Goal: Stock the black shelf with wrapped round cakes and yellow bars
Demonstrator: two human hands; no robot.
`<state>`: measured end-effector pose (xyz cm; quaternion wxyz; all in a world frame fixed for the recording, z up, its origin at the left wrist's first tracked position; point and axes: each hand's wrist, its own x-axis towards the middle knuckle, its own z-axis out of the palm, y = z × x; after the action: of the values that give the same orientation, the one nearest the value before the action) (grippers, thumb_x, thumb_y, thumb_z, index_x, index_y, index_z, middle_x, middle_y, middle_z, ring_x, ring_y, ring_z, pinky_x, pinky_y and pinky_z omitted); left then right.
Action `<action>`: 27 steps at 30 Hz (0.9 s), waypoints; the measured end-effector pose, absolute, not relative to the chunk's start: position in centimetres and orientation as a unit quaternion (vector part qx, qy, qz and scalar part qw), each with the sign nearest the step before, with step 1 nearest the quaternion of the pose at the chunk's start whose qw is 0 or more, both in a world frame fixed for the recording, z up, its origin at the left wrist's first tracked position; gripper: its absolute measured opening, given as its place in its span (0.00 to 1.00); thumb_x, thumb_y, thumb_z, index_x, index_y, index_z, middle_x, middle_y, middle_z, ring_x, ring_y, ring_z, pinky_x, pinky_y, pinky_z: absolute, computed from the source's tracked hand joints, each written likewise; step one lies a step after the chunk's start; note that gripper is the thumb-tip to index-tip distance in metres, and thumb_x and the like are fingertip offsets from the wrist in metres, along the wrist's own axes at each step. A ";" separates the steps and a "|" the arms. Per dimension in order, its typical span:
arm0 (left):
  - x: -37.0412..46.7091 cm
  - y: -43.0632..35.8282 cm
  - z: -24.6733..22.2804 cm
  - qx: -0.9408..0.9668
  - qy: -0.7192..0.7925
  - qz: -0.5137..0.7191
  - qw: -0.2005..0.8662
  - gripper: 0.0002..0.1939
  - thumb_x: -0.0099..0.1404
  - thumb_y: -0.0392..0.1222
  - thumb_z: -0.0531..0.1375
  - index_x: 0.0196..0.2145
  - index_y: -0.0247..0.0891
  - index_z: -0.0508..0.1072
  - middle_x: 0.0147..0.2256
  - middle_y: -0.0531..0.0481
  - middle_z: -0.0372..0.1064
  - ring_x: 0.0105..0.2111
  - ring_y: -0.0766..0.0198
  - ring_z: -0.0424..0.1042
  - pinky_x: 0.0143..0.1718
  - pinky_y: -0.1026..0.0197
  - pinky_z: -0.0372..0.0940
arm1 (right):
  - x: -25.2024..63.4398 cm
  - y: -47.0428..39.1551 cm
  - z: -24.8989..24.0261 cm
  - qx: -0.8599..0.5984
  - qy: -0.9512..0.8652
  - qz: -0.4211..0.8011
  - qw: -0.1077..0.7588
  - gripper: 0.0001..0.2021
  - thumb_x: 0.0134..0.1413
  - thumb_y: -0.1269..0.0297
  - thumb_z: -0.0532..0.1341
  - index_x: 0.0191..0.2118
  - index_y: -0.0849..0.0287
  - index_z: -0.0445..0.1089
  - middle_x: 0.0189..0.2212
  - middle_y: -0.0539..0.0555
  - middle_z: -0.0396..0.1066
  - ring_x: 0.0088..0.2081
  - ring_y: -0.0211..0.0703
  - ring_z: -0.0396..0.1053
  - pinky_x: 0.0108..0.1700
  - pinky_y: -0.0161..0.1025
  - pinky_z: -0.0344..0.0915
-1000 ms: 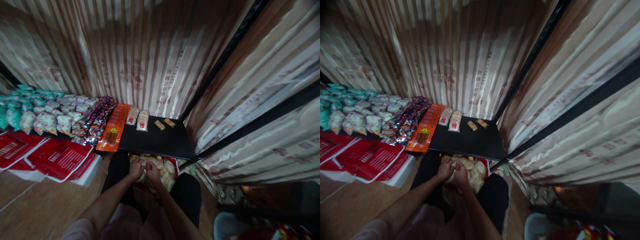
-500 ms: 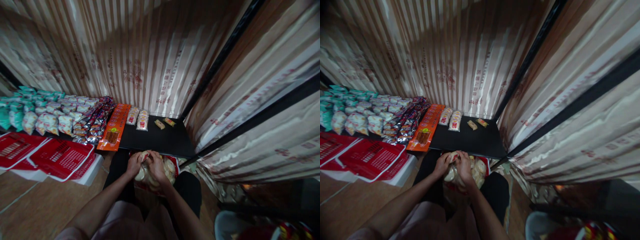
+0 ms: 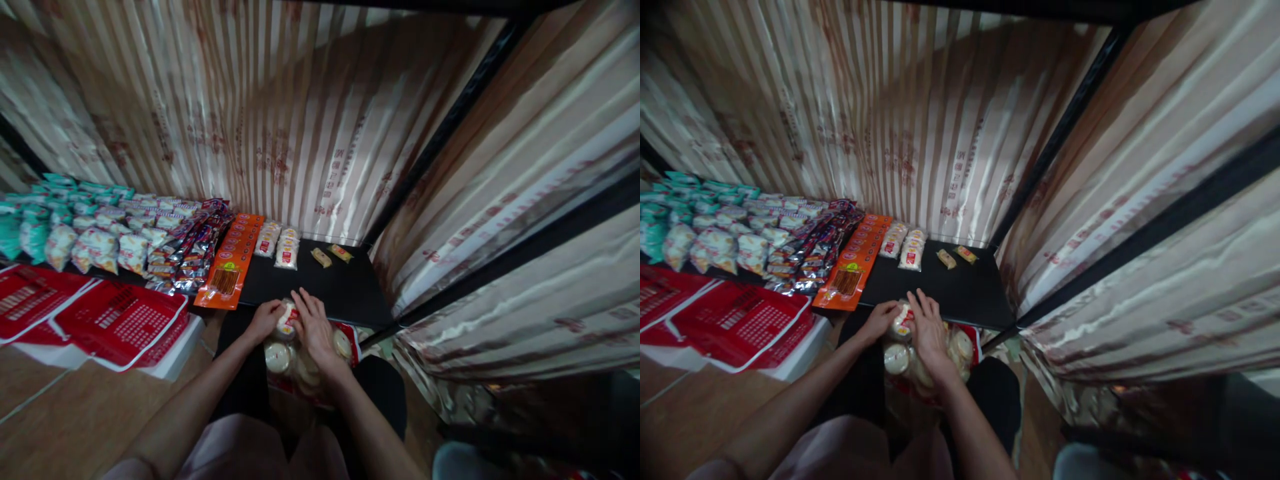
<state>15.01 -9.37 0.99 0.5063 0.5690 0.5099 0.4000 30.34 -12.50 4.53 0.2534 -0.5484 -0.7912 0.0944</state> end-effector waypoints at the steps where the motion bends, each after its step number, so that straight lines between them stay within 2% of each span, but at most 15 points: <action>1: 14.8 -9.2 1.0 0.587 0.504 0.377 0.510 0.18 0.57 0.51 0.53 0.28 0.33 0.73 0.25 0.51 0.69 0.26 0.66 0.64 0.27 0.67 0.58 | 30.2 -12.5 5.0 -0.519 -0.816 0.102 0.235 0.31 0.52 0.73 0.54 0.62 0.50 0.51 0.61 0.55 0.53 0.59 0.50 0.52 0.57 0.51 0.55; 4: 14.1 -8.6 1.4 0.634 0.492 0.294 0.519 0.18 0.56 0.51 0.54 0.29 0.32 0.74 0.26 0.51 0.70 0.28 0.65 0.66 0.28 0.66 0.58 | 29.9 -12.5 5.8 -0.452 -0.858 0.147 0.195 0.35 0.51 0.74 0.54 0.64 0.49 0.44 0.58 0.55 0.58 0.57 0.46 0.55 0.58 0.48 0.55; 6: 13.5 -8.4 1.8 0.642 0.487 0.260 0.532 0.18 0.55 0.51 0.55 0.29 0.32 0.75 0.25 0.52 0.70 0.27 0.65 0.66 0.27 0.67 0.57 | 29.7 -12.3 5.9 -0.450 -0.854 0.186 0.183 0.37 0.50 0.75 0.55 0.64 0.48 0.43 0.52 0.55 0.63 0.53 0.44 0.60 0.55 0.44 0.59; 9: 12.5 -8.2 2.9 0.606 0.461 0.287 0.582 0.19 0.54 0.53 0.57 0.31 0.33 0.75 0.25 0.53 0.70 0.26 0.66 0.65 0.27 0.67 0.57 | 29.6 -11.9 5.5 -0.484 -0.819 0.243 0.190 0.33 0.49 0.73 0.57 0.62 0.48 0.52 0.42 0.53 0.65 0.43 0.42 0.65 0.47 0.39 0.63; 13: 11.3 -8.0 4.0 0.527 0.439 0.360 0.633 0.20 0.53 0.55 0.59 0.32 0.33 0.75 0.28 0.50 0.71 0.29 0.65 0.66 0.30 0.65 0.59 | 29.2 -11.2 4.9 -0.530 -0.746 0.308 0.261 0.19 0.48 0.67 0.60 0.49 0.52 0.69 0.36 0.52 0.68 0.37 0.41 0.67 0.42 0.37 0.64; 16: 10.8 -7.9 4.2 0.484 0.428 0.404 0.647 0.22 0.55 0.57 0.58 0.35 0.34 0.74 0.32 0.49 0.71 0.32 0.64 0.68 0.33 0.65 0.60 | 28.4 -10.4 4.1 -0.554 -0.670 0.360 0.339 0.11 0.46 0.64 0.61 0.39 0.55 0.73 0.33 0.51 0.70 0.34 0.41 0.67 0.38 0.36 0.65; 20: 10.5 -7.4 3.4 0.446 0.447 0.450 0.631 0.24 0.53 0.58 0.59 0.37 0.33 0.72 0.33 0.48 0.71 0.33 0.64 0.68 0.34 0.64 0.62 | 27.2 -9.3 3.1 -0.559 -0.520 0.495 0.415 0.14 0.43 0.55 0.62 0.36 0.58 0.70 0.28 0.50 0.71 0.29 0.41 0.68 0.28 0.35 0.66; 24: 10.7 -6.7 2.2 0.423 0.491 0.484 0.588 0.24 0.52 0.54 0.61 0.41 0.34 0.68 0.32 0.50 0.70 0.29 0.67 0.67 0.27 0.67 0.60 | 26.0 -8.1 2.4 -0.551 -0.392 0.568 0.469 0.18 0.38 0.53 0.65 0.35 0.59 0.68 0.30 0.50 0.71 0.30 0.41 0.70 0.30 0.36 0.69; 27: 11.2 -6.1 1.4 0.427 0.544 0.501 0.521 0.20 0.54 0.48 0.60 0.41 0.34 0.68 0.33 0.48 0.71 0.26 0.68 0.68 0.26 0.66 0.62 | 24.9 -6.9 1.8 -0.546 -0.360 0.571 0.496 0.18 0.38 0.54 0.65 0.34 0.59 0.67 0.30 0.51 0.72 0.30 0.40 0.71 0.30 0.36 0.69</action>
<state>11.20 -6.10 1.37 0.5205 0.4273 0.5436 0.5010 24.88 -6.88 1.82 0.4960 -0.5458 -0.3600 0.5714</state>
